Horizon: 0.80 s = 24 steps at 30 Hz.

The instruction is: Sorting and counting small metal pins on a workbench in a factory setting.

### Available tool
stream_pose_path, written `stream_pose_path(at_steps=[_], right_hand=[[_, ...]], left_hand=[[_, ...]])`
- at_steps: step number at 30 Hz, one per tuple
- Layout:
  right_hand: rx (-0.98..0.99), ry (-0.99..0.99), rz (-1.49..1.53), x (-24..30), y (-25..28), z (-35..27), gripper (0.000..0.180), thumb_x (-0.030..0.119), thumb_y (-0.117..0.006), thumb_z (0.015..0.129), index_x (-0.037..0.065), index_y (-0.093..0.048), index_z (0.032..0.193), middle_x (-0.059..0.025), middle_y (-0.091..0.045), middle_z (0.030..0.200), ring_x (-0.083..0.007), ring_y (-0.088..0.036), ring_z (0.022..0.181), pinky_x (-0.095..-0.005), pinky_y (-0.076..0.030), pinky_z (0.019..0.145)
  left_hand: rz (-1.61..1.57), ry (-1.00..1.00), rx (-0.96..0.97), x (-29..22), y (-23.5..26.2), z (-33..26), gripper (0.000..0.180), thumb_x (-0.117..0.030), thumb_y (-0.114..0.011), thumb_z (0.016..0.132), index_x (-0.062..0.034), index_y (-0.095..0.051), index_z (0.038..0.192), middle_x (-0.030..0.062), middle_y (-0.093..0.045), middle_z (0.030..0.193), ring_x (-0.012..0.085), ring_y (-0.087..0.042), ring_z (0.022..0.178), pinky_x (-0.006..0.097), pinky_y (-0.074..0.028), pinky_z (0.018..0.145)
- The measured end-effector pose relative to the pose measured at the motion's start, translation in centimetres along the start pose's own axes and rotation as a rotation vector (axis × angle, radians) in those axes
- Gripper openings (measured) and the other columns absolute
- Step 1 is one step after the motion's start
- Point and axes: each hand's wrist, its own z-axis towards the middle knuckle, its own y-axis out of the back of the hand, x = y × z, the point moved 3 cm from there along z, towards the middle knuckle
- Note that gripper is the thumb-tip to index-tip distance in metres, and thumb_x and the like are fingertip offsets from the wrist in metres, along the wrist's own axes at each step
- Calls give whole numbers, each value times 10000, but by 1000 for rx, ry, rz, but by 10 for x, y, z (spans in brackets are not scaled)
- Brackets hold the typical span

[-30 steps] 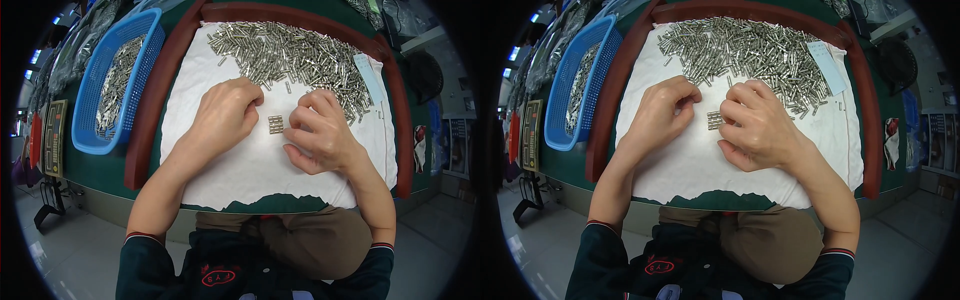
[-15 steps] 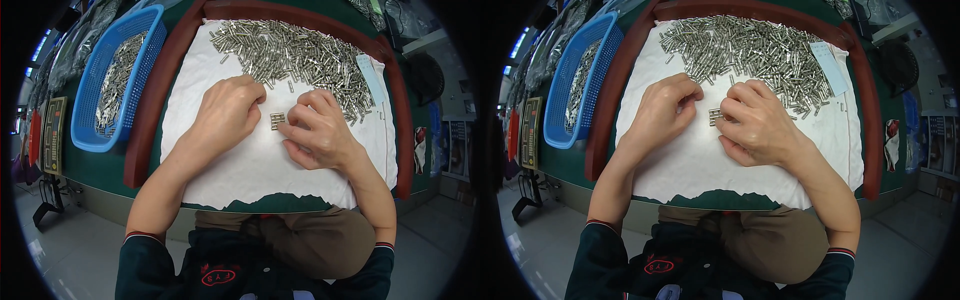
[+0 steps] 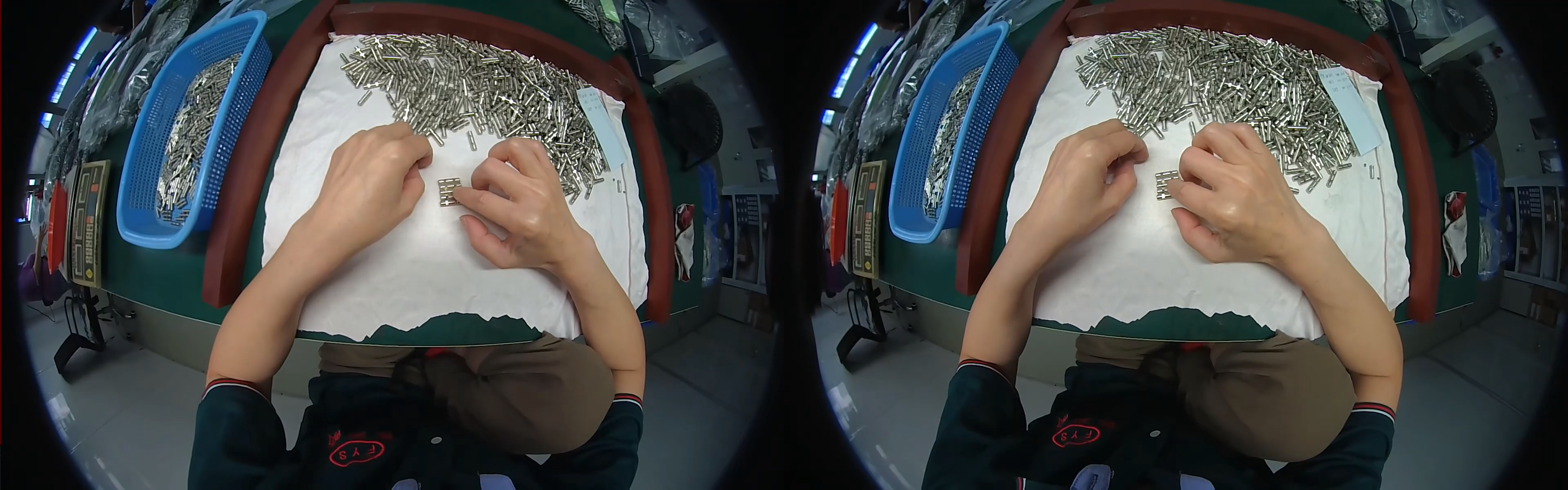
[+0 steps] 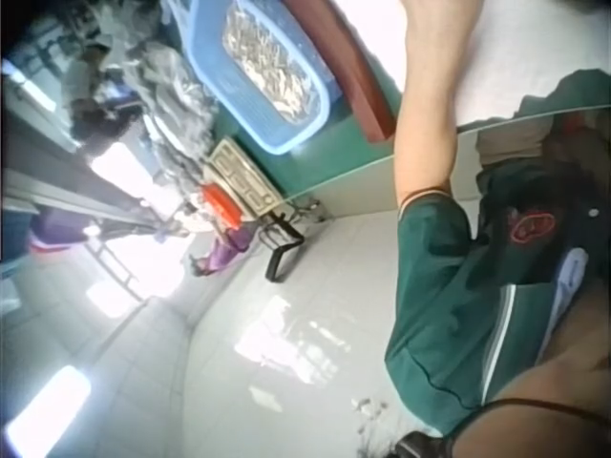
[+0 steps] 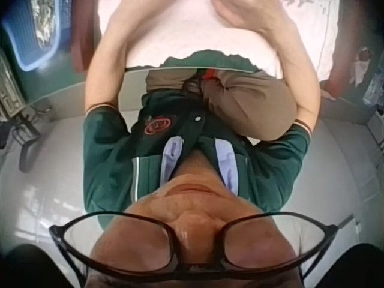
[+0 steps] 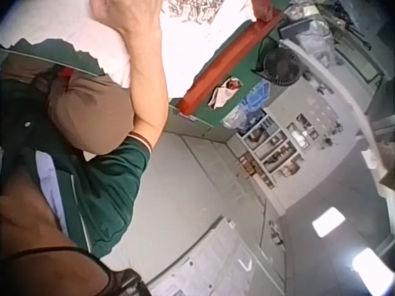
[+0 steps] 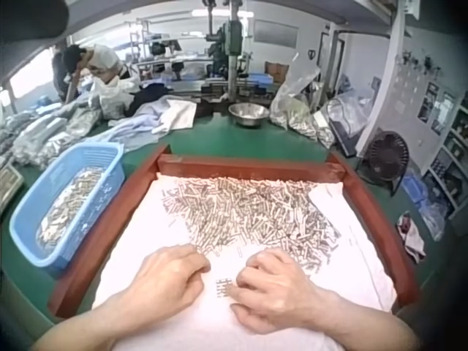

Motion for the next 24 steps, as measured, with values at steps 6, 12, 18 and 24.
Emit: stream_pose_path(at_steps=[6,12,18,24], right_hand=[[68,42,40,1,-1,0,296,100,-717,574,94,-699,869,-13,-544,783,-247,-527,839,-397,-415,764],[62,19,6,-1,-3,-1,307,89,-717,588,89,-701,894,-17,-538,789,-252,-530,841,-402,-418,771],[66,-3,-16,-1,-4,-1,319,95,-717,590,75,-703,908,-32,-542,801,-260,-532,846,-404,-422,774],[30,-17,-18,-3,-6,1,329,95,-718,590,59,-705,916,-47,-558,817,-266,-531,844,-401,-428,761]], left_hand=[[5,-11,-6,0,0,1,117,39,-578,737,38,-642,834,145,-638,822,310,-622,688,373,-492,620],[21,-14,-8,-1,0,1,111,39,-578,740,39,-645,829,147,-638,820,312,-621,684,377,-492,621],[17,-17,-14,-1,-1,-1,107,36,-576,746,43,-644,828,148,-636,819,313,-620,684,379,-490,620],[12,-26,-24,-2,0,0,107,36,-573,746,45,-642,827,150,-634,817,315,-615,681,378,-488,616]])
